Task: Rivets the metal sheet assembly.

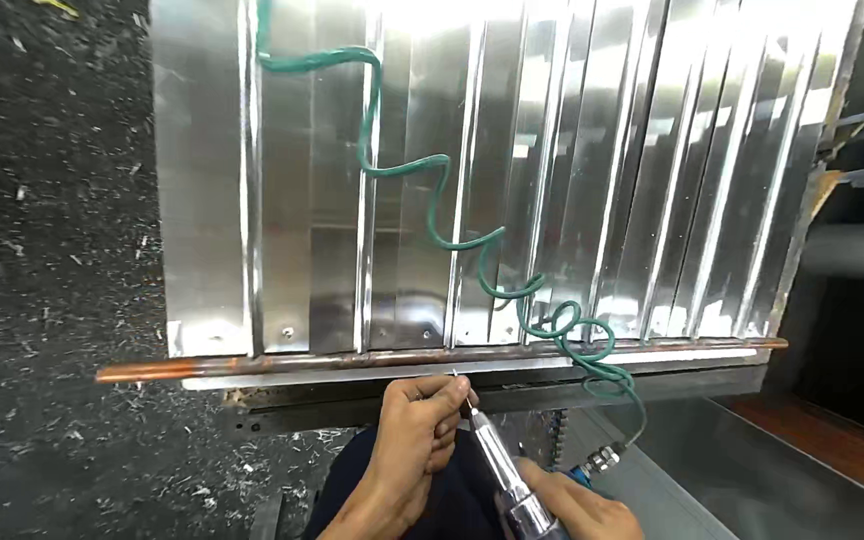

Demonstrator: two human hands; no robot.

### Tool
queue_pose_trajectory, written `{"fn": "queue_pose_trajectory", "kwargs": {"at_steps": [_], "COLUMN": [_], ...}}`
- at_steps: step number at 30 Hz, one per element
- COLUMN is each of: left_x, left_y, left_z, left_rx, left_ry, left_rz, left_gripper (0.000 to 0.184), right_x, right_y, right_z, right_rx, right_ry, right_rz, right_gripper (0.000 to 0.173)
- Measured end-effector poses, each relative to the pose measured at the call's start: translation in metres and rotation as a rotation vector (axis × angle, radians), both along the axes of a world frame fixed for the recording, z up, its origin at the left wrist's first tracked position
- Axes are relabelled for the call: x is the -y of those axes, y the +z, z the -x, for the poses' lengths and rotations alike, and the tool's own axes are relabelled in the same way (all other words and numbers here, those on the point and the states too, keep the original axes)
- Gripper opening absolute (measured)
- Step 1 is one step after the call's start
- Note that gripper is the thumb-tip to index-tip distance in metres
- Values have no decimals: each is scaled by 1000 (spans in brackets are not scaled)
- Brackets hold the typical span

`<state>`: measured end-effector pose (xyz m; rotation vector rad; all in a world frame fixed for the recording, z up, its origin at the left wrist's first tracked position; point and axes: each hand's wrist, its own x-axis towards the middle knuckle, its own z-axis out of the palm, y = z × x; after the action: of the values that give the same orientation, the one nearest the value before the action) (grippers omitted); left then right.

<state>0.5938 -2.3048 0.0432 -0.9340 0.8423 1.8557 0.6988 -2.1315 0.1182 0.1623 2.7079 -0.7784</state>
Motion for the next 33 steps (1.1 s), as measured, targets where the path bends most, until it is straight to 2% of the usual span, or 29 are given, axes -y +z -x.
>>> {"fn": "queue_pose_trajectory", "kwargs": {"at_steps": [3,8,13,18,21,26,29,31,33], "left_x": [-6,-22,-8,41,58,54,46,39,35], "left_y": [-16,-48,-62,-59,-54,-45,-40,-36,-28], "left_z": [13,14,11,25,35,37,35,30,22], "left_rx": [102,75,-168,-336,-390,-480,-572,-663,-754], "left_ry": [-92,-213,-341,-296,-298,-341,-376,-398,-422], "left_rz": [-19,-33,180,323,387,378,371,362,349], "left_gripper": [23,26,25,22,22,22,22,23,25], "right_x": [3,-7,-10,-5,-8,-14,-14,-14,-14], "right_y": [-9,-40,-69,-73,-60,-69,-72,-75,-73], "right_z": [12,31,46,65,88,99,98,88,73], "right_rx": [66,177,218,328,435,369,401,370,269], "right_ry": [-32,-170,-231,-201,-41,-41,88,71,-9], "right_rz": [-49,-15,-3,-46,-161,-2,-92,-94,-58], "right_gripper": [30,31,28,29,42,25,35,36,29]}}
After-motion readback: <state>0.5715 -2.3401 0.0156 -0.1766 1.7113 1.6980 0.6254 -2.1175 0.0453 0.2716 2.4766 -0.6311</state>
